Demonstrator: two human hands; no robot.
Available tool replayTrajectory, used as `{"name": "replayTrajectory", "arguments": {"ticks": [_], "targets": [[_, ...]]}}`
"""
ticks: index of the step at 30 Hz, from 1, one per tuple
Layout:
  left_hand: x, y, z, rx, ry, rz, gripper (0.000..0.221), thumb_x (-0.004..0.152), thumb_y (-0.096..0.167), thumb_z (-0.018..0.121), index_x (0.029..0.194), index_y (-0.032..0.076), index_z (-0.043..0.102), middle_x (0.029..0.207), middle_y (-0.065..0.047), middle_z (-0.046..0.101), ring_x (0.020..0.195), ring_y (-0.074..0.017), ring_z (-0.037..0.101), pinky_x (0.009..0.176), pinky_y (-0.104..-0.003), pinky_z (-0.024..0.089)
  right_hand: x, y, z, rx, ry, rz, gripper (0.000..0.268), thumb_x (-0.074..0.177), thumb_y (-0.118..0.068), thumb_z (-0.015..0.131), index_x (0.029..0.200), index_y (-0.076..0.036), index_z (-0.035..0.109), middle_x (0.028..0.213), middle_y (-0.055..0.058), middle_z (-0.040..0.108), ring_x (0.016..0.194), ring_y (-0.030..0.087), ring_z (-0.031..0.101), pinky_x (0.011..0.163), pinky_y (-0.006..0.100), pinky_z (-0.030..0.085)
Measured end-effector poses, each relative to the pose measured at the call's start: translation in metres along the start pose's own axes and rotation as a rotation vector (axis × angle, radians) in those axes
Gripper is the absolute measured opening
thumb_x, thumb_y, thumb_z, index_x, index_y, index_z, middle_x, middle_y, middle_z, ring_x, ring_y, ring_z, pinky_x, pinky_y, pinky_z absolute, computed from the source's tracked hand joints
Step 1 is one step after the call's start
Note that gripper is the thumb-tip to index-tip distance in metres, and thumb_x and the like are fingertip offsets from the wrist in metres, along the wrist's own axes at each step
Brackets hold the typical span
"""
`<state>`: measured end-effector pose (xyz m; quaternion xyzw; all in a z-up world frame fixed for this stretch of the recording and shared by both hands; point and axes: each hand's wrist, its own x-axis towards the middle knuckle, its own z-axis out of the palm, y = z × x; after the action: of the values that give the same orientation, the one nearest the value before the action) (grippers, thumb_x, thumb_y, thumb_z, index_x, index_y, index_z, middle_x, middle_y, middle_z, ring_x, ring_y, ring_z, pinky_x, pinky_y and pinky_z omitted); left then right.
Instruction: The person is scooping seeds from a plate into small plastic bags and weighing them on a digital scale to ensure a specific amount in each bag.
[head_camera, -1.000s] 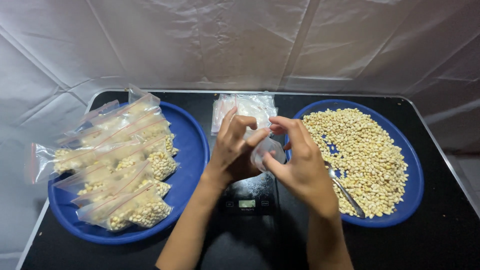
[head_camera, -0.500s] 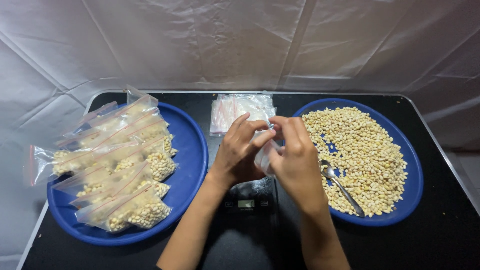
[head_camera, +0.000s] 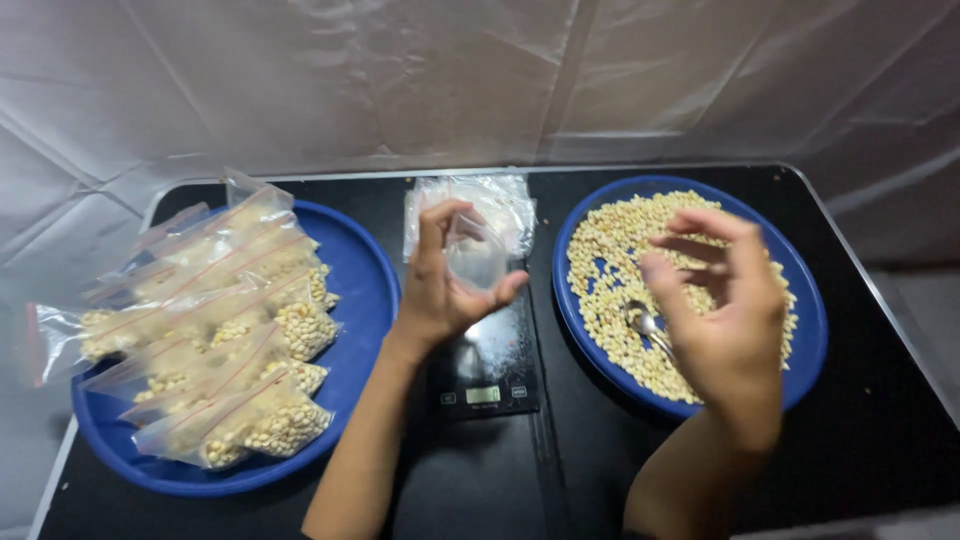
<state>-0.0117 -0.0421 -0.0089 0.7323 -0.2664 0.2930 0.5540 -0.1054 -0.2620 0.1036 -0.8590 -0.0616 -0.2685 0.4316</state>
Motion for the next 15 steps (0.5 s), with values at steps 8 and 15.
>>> {"name": "replayTrajectory", "arguments": {"ticks": [8,15], "targets": [[0.003,-0.009,-0.004,-0.17,-0.068,-0.153,0.06,0.086,0.011,0.082,0.131,0.008,0.042,0.115,-0.009,0.058,0.105,-0.0179,0.063,0.1,-0.029,0.05,-0.006,0.088,-0.036,-0.671,-0.278,0.222,0.03,0.103,-0.029,0.063,0.12,-0.005,0.067,0.115,0.012,0.071,0.098,0.029,0.07,0.081,0.045,0.051],[0.0,-0.022,-0.003,-0.288,-0.029,-0.269,0.068,0.088,0.011,0.085,0.138,0.007,0.04,0.111,-0.011,0.067,0.096,-0.0184,0.068,0.092,-0.034,0.057,-0.038,0.205,-0.024,-0.896,-0.727,0.469,0.033,0.094,-0.033,0.063,0.112,-0.01,0.079,0.109,0.021,0.078,0.111,0.042,0.072,0.095,0.054,0.056]]}}
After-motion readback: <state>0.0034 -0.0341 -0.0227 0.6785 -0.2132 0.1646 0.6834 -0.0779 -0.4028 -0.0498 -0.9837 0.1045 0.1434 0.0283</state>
